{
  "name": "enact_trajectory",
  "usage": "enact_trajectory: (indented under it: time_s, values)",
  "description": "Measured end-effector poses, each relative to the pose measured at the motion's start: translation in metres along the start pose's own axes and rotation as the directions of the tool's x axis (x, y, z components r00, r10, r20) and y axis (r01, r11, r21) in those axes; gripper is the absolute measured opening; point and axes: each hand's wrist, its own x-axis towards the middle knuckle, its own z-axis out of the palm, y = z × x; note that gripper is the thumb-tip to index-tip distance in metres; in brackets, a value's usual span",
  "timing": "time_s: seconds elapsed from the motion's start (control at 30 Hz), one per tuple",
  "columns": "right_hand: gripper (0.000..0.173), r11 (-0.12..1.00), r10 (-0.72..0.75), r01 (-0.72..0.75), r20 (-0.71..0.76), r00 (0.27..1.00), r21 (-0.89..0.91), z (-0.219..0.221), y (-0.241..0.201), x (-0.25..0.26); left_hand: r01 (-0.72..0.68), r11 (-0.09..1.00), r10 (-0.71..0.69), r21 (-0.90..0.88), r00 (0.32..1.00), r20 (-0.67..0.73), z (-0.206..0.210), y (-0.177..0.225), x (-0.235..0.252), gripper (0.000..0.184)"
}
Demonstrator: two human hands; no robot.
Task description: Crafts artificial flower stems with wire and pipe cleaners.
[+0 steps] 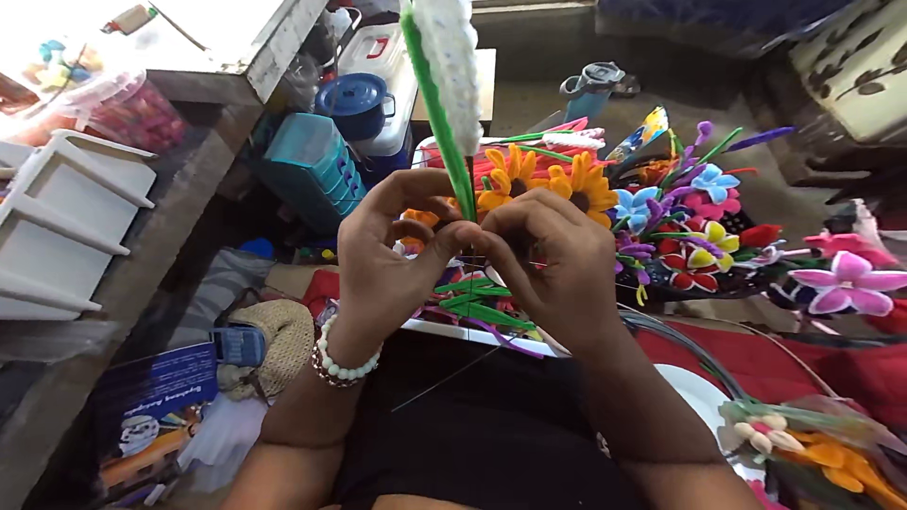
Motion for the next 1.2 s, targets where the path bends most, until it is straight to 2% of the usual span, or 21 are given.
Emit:
enact_trajectory:
  time_s: [0.07, 0.13, 0.3, 0.5, 0.7, 0.93, 1.2]
  values:
    - [0.016, 1.000, 0.018, -0.018, -0.054, 0.998, -0.007, 0.001, -0.001, 0.000, -0.008, 0.998, 0.009, 0.056, 1.000, -0.018, 0.003, 0.002, -0.003, 0.037]
    - [0.015, 0.998, 0.056, -0.055, -0.104, 0.993, 0.018, 0.002, 0.000, -0.002, -0.047, 0.980, 0.054, 0.192, 0.998, -0.030, 0.010, -0.003, -0.012, 0.037]
    - [0.012, 0.990, 0.137, -0.127, -0.184, 0.973, 0.065, 0.009, 0.003, -0.010, -0.223, 0.875, 0.265, 0.429, 0.963, -0.040, 0.030, -0.027, -0.035, 0.022]
    - [0.012, 0.989, 0.145, -0.146, -0.226, 0.963, 0.012, 0.015, 0.006, -0.017, -0.232, 0.839, 0.292, 0.491, 0.955, -0.049, 0.039, -0.032, -0.035, 0.008]
    - [0.013, 0.988, 0.138, -0.151, -0.234, 0.962, -0.038, 0.017, 0.010, -0.019, -0.234, 0.851, 0.297, 0.470, 0.953, -0.063, 0.043, -0.033, -0.035, 0.010]
    - [0.012, 0.973, 0.203, -0.177, -0.179, 0.963, 0.150, 0.013, 0.015, -0.018, -0.171, 0.907, 0.216, 0.385, 0.973, -0.077, 0.045, -0.030, -0.034, 0.012]
    - [0.008, 0.913, 0.179, -0.153, -0.033, 0.983, 0.378, 0.000, 0.021, -0.018, -0.030, 0.999, 0.029, -0.011, 0.999, -0.044, 0.044, -0.025, -0.034, 0.007]
